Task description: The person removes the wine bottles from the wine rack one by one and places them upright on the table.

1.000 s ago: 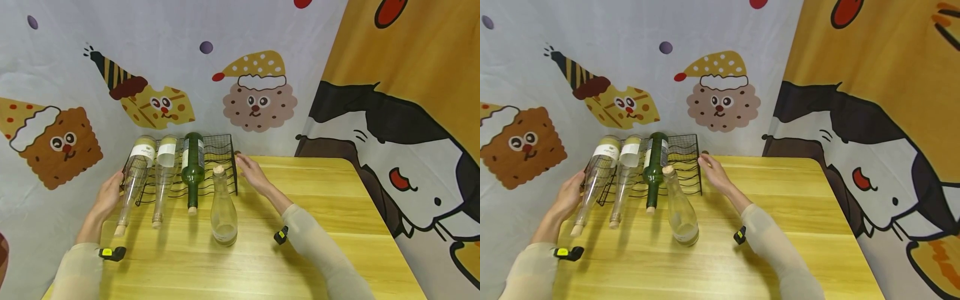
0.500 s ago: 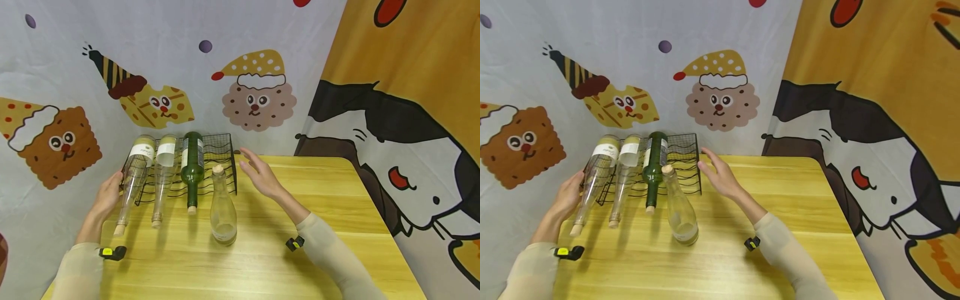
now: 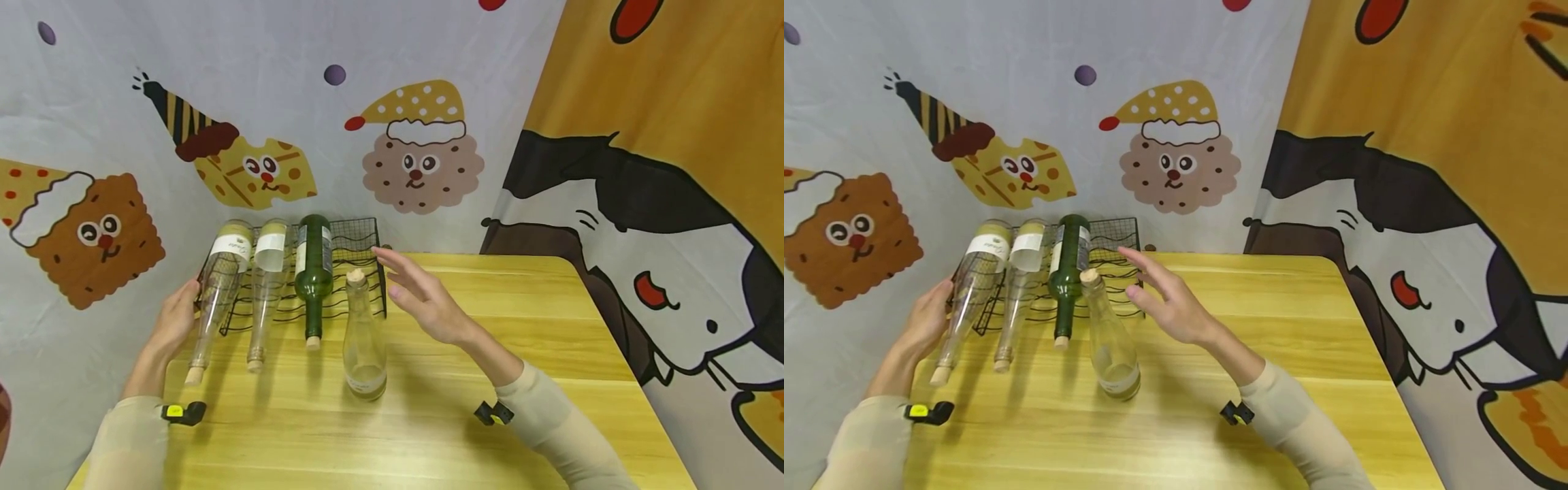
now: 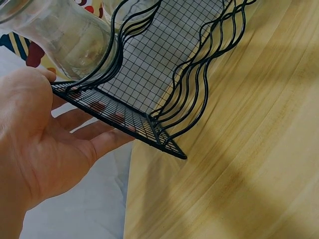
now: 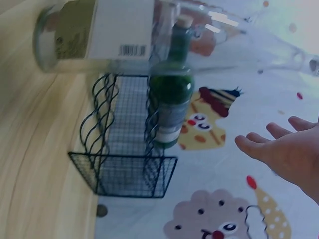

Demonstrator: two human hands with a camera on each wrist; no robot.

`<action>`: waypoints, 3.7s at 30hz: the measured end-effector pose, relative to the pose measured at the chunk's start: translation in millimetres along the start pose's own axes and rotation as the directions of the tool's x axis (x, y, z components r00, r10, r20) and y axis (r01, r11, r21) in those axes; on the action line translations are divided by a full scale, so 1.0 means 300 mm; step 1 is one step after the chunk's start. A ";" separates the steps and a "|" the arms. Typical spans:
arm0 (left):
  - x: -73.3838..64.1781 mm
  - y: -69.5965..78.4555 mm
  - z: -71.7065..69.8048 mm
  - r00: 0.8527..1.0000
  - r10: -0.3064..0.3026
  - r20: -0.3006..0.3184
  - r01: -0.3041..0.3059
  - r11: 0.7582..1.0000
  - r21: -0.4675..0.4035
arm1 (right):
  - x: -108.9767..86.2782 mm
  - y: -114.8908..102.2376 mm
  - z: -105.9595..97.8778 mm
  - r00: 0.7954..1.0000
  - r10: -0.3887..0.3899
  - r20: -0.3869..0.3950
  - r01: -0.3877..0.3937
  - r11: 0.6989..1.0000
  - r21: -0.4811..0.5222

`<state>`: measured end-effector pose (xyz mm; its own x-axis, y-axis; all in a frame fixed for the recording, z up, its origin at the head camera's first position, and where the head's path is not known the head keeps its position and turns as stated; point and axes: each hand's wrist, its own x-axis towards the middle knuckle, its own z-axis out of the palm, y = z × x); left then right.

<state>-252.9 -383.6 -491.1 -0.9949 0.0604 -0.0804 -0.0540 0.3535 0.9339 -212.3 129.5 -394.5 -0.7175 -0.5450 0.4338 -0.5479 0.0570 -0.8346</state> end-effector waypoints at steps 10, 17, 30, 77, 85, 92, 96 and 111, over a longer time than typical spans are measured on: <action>-0.005 -0.002 -0.003 1.000 0.015 0.000 -0.015 1.000 -0.002 | 0.010 -0.067 0.057 0.991 -0.077 0.110 0.072 0.996 0.050; -0.005 -0.006 0.000 1.000 0.021 -0.004 -0.021 1.000 -0.006 | 0.022 -0.085 0.086 0.978 -0.101 0.182 0.087 0.992 0.088; -0.003 0.000 -0.001 1.000 0.020 0.006 -0.020 1.000 0.007 | 0.037 -0.103 0.106 0.982 -0.080 0.173 0.055 0.987 0.148; -0.012 0.014 0.008 0.999 -0.041 -0.016 0.042 0.997 0.068 | 0.017 -0.133 0.037 0.996 -0.052 0.075 0.047 0.996 0.076; -0.018 0.007 0.009 0.999 -0.036 -0.023 0.038 0.996 0.075 | -0.009 -0.137 -0.038 0.996 -0.084 0.013 0.084 0.996 0.032; -0.014 0.007 0.008 0.999 -0.027 -0.025 0.029 0.997 0.076 | -0.032 -0.118 -0.119 0.992 -0.108 -0.061 0.108 0.994 -0.008; -0.013 0.008 0.009 0.999 -0.024 -0.026 0.026 0.997 0.071 | -0.052 -0.115 -0.172 0.990 -0.086 -0.110 0.085 0.996 -0.017; -0.009 0.015 0.007 0.999 -0.031 -0.022 0.032 0.997 0.075 | -0.110 -0.089 -0.396 0.914 -0.123 -0.387 0.061 0.984 -0.168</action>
<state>-250.2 -380.3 -487.4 -0.9944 0.0293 -0.1013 -0.0794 0.4238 0.9023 -225.0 245.4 -346.2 -0.7548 -0.1810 0.6304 -0.6552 0.1628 -0.7377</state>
